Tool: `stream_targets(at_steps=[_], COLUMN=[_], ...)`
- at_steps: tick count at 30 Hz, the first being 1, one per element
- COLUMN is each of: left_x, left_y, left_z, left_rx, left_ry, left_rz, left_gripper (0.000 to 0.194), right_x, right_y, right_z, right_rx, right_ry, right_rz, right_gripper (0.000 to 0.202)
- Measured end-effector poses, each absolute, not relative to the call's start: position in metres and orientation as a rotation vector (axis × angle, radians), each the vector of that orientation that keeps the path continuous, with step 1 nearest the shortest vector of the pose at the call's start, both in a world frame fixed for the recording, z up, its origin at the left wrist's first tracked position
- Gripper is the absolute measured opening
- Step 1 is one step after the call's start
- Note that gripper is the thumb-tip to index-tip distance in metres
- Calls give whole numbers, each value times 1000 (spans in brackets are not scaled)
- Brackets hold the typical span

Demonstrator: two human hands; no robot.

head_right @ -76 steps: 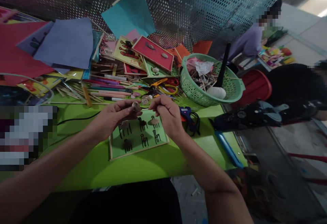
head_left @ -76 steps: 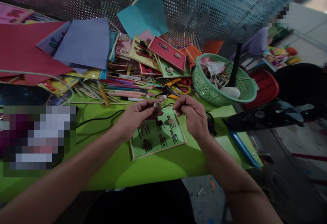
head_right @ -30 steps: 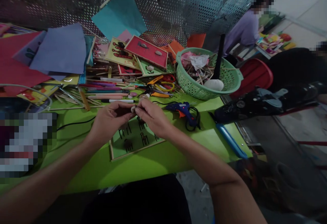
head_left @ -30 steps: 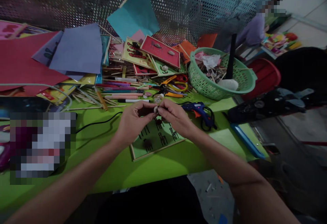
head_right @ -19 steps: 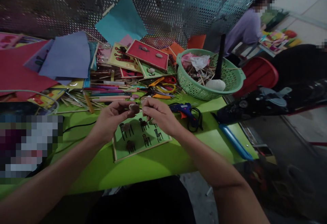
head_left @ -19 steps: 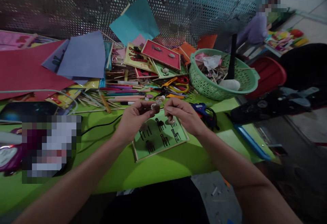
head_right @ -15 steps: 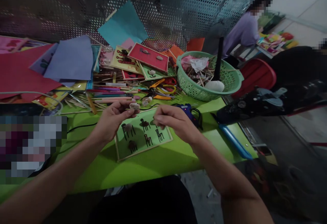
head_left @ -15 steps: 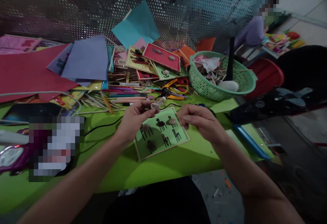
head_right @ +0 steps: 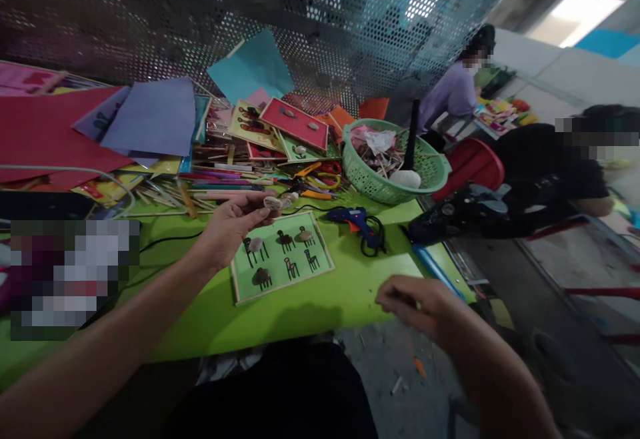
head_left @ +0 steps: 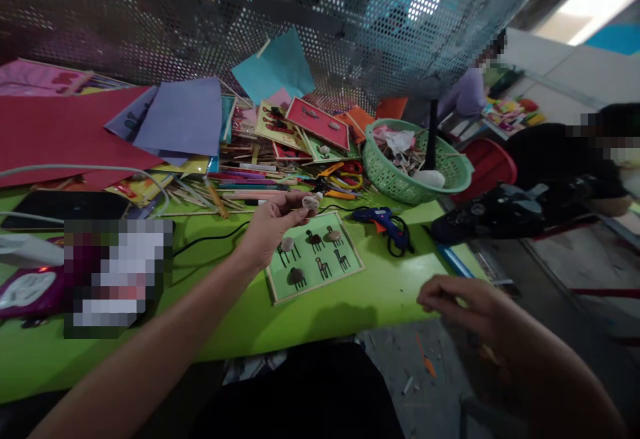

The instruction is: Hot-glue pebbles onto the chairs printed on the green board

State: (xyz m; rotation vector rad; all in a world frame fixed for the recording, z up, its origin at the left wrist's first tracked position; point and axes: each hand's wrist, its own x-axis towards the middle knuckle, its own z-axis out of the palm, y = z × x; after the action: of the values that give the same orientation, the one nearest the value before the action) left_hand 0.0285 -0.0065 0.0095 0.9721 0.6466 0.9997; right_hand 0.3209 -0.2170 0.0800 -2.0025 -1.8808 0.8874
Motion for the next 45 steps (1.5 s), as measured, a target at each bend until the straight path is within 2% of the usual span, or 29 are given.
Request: stream_targets(at_steps=[3, 9, 14, 19, 31, 45], left_x=[27, 24, 23, 23, 28, 29], left_y=[-4, 0, -1, -1, -7, -11], left_z=[9, 10, 10, 9, 3, 9], left_rx=[957, 944, 1015, 1095, 1225, 1226], left_ry=[635, 654, 676, 655, 758, 788], left_rz=[1009, 1036, 1067, 1073, 1066, 1056], left_gripper=[37, 41, 44, 40, 32, 27], right_x=[292, 232, 206, 199, 199, 201], right_y=[-170, -80, -44, -36, -37, -35], right_z=[85, 70, 55, 46, 39, 35], right_rx=[-1863, -1520, -1471, -1492, -1457, -1428], right_ry=[-1811, -1834, -1874, -1878, -1913, -2003], right_rz=[907, 877, 796, 680, 634, 639], right_gripper=[40, 32, 27, 28, 34, 30])
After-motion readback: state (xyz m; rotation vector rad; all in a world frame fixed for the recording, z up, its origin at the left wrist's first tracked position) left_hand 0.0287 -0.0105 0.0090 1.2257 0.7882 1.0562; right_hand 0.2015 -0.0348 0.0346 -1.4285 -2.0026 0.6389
